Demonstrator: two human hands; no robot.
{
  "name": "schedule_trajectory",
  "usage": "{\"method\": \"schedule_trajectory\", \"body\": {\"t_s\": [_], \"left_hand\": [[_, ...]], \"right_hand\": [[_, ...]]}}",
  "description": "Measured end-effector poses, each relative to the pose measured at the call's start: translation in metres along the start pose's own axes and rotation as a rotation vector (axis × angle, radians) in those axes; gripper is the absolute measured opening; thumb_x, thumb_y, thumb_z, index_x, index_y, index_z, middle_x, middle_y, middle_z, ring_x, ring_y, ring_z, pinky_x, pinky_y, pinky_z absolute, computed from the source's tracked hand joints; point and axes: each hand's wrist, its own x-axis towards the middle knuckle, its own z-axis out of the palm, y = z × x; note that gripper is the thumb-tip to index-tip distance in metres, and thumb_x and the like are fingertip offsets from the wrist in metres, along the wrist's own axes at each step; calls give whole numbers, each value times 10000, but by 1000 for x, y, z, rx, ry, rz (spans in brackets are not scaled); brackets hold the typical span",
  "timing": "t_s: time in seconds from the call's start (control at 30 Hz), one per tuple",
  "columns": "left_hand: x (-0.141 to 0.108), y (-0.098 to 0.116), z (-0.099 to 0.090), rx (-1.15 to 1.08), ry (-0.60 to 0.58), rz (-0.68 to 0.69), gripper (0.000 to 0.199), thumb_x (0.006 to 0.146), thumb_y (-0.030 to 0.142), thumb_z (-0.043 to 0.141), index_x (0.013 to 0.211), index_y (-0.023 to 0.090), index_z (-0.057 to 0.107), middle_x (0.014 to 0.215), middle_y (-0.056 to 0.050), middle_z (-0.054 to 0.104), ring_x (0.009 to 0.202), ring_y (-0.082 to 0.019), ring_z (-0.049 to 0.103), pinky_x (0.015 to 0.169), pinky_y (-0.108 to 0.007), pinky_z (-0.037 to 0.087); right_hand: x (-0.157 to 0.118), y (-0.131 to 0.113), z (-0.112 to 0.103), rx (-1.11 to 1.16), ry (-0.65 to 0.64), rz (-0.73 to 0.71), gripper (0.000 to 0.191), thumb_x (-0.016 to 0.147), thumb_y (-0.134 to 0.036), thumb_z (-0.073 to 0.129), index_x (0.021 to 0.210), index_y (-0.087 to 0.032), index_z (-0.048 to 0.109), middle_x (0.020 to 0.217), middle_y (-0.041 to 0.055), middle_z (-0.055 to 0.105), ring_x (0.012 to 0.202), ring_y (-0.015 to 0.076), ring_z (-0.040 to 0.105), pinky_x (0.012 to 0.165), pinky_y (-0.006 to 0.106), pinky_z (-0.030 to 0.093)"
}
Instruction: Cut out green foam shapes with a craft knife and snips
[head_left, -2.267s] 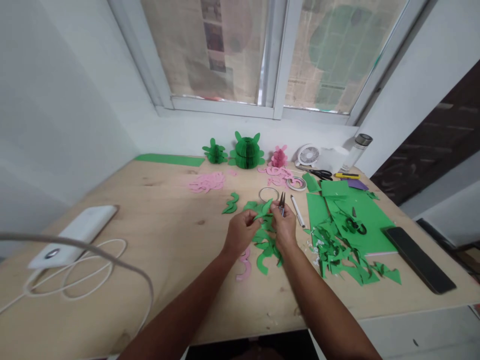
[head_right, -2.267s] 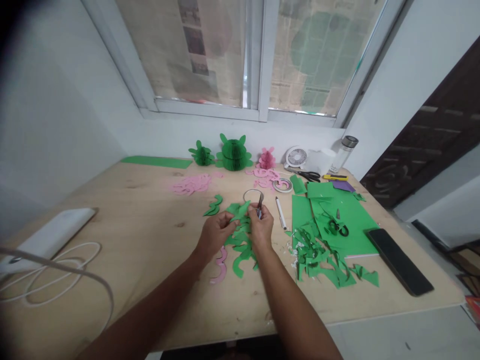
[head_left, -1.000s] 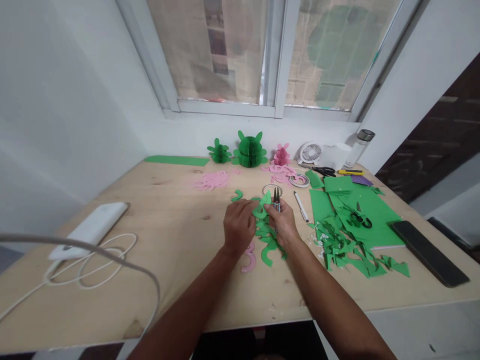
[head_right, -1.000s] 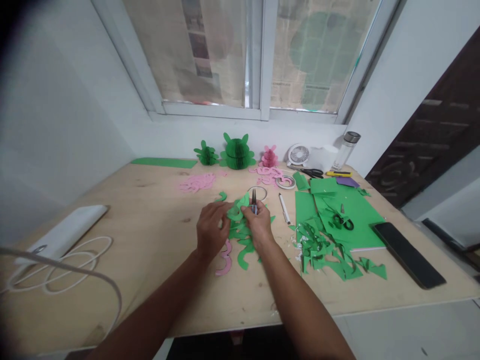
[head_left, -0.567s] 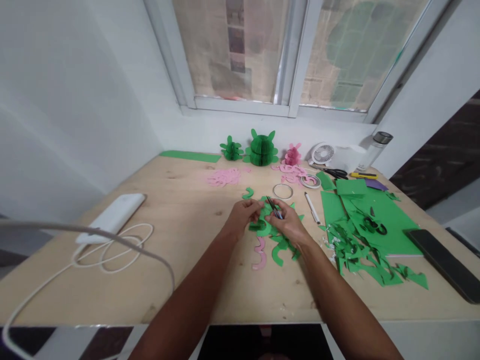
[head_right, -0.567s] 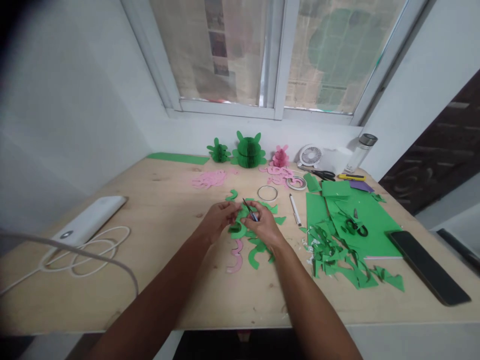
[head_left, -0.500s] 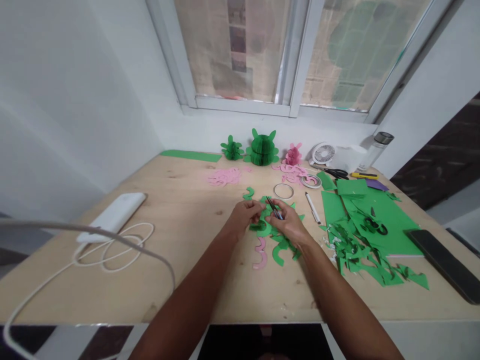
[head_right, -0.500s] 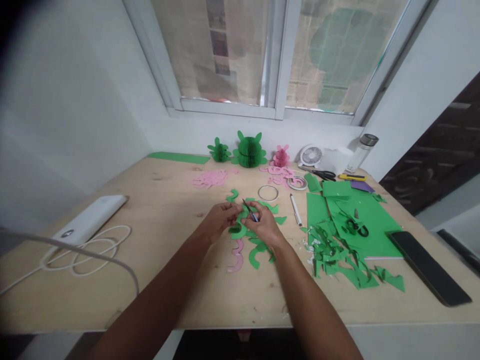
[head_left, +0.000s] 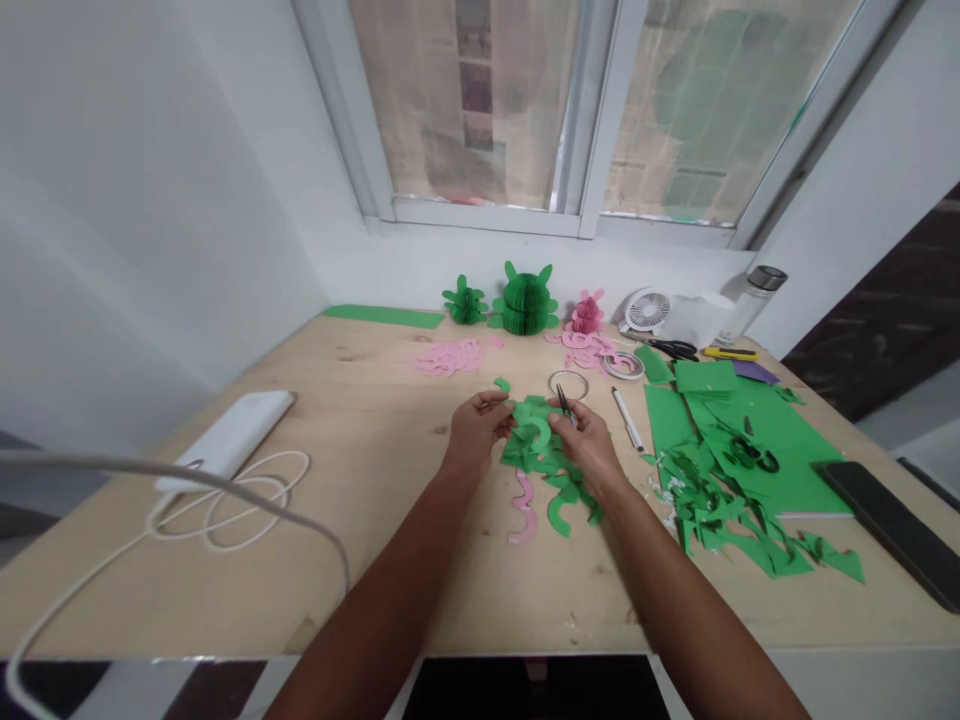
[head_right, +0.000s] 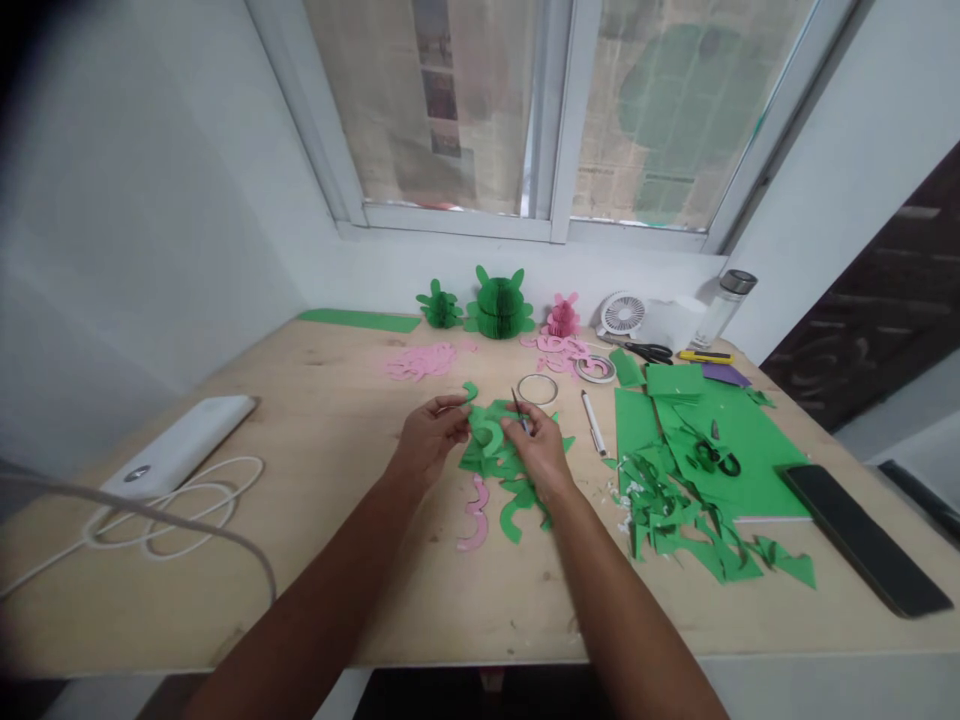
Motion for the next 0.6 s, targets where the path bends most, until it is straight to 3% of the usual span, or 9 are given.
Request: {"method": "schedule_trajectory", "body": {"t_s": [0.17,0.33,0.5,0.6], "left_hand": [[-3,-3,3,-100,103,58,394,527,190,830,803,160,550,623,36,611,560,-129,654,570,-238,519],[-6,-10,7,-139,96,63,408,544,150,822,841,170,543,636,53,589,615,-143,681,645,-268,546],[-11,-19,15,-83,53,28,350,573,125,793,838,169,568,640,48,582,604,-152,674,651,-298,551],[-15,-21,19,-59,15,-18,318,579,100,782,817,170,582,634,40,589,602,-149,668,648,-291,550]], "right_hand": [[1,-1,0,62,105,24,466,655,-513,740,943,-155,661,586,-27,616,348,44,260,344,198,145],[1,-1,3,61,174,17,477,617,-488,773,941,-159,654,659,8,671,365,55,309,348,205,186],[3,4,4,83,219,-48,394,588,-405,801,874,-175,658,608,-37,588,476,102,437,431,221,323],[3,6,4,71,254,-79,308,594,-373,783,779,-175,636,548,-69,506,472,96,410,447,224,321]]}}
